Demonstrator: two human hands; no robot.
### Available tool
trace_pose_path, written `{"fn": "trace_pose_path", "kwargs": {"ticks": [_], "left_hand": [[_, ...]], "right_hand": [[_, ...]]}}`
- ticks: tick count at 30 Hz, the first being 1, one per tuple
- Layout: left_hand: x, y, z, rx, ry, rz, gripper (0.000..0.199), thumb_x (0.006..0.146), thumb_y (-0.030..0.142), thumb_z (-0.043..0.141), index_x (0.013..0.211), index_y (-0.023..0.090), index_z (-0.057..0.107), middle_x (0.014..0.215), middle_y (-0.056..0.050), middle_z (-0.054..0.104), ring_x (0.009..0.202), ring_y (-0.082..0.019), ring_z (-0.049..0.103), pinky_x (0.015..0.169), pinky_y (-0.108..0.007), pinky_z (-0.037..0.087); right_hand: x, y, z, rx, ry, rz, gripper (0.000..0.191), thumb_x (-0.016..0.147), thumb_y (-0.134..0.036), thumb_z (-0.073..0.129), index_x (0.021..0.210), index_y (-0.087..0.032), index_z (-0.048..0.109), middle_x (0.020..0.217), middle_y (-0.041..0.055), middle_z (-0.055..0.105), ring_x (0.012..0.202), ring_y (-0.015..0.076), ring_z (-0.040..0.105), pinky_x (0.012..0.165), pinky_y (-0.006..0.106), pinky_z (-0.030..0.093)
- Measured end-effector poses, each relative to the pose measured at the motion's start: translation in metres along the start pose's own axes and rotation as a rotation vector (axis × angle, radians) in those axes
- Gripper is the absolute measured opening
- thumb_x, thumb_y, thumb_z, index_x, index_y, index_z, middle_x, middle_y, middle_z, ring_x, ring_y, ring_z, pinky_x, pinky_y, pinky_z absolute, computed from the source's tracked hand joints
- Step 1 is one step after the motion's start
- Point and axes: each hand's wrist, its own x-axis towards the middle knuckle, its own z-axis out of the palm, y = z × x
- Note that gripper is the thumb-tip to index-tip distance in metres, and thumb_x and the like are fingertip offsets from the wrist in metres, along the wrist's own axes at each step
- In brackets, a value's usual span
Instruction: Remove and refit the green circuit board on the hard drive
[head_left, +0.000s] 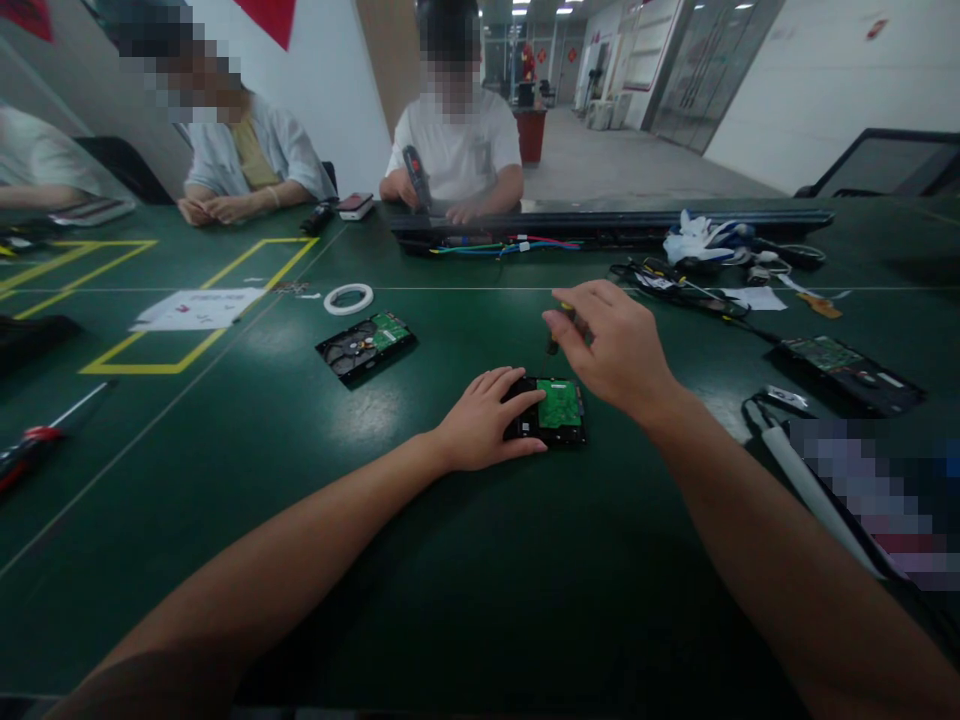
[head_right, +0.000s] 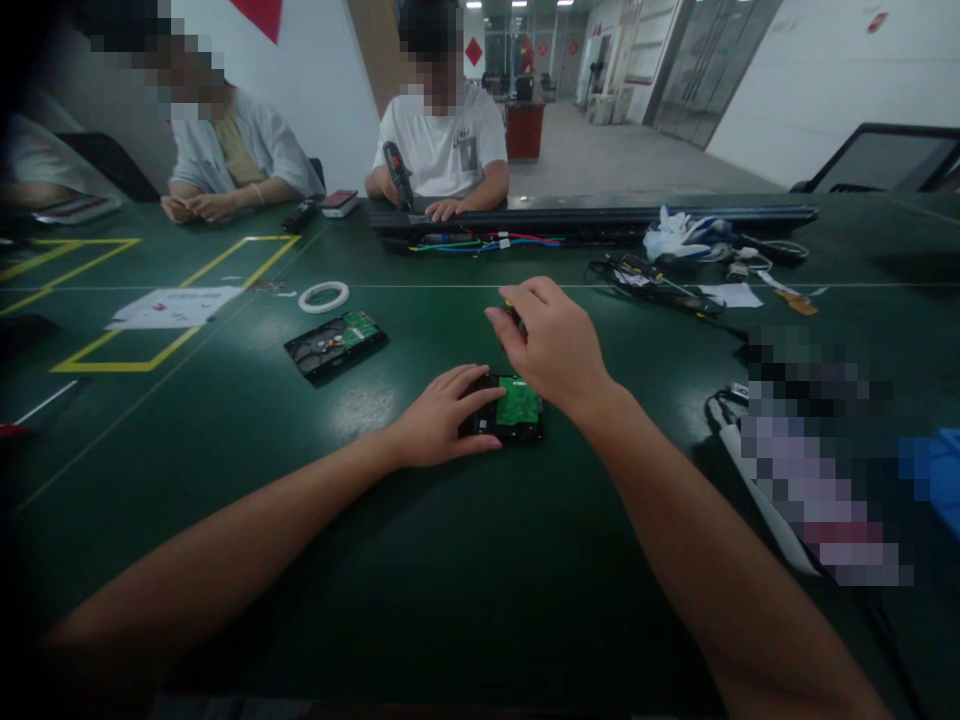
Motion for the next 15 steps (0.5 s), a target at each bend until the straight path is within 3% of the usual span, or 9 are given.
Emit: {"fn": "trace_pose_path", "kwargs": {"ticks": [5,12,15], "left_hand": [[0.0002,0.0000,-0.0006,-0.001,-0.005,-0.004,0.078,0.096,0.075,0.062,0.156,0.026,0.053,0.171,-0.017,0.036,0.157,-0.043,0.034,0.127,-0.066,0.032],[0.0003,0.0007,-0.0005,-0.003,-0.005,-0.009,0.078,0.096,0.075,0.062,0.156,0.026,0.053,0.171,-0.018,0.036,0.157,-0.043,0.034,0.127,-0.066,0.032],[0.0002,0.0011,-0.0003,-0.009,-0.001,-0.009,0.078,0.096,0.075,0.062,0.156,0.027,0.052,0.171,-0.017,0.036,0.158,-0.042,0.034,0.127,-0.066,0.032]], "right_hand": [[0.0011,0.0012,0.0006,0.006,-0.040,0.010,0.036,0.103,-0.029,0.049,0.130,-0.016,0.069,0.120,0.0175,0.073,0.111,0.0330,0.069,0.099,0.050,0.053],[-0.0010,0.0024,0.0016,-0.020,0.017,0.071,0.020,0.102,-0.040,0.060,0.112,-0.024,0.066,0.101,0.0086,0.072,0.089,0.0270,0.067,0.083,0.042,0.051],[-0.0013,0.0028,0.0023,-0.015,-0.006,0.042,0.019,0.100,-0.035,0.058,0.115,-0.023,0.064,0.109,0.0104,0.072,0.089,0.0270,0.066,0.087,0.044,0.052]]}}
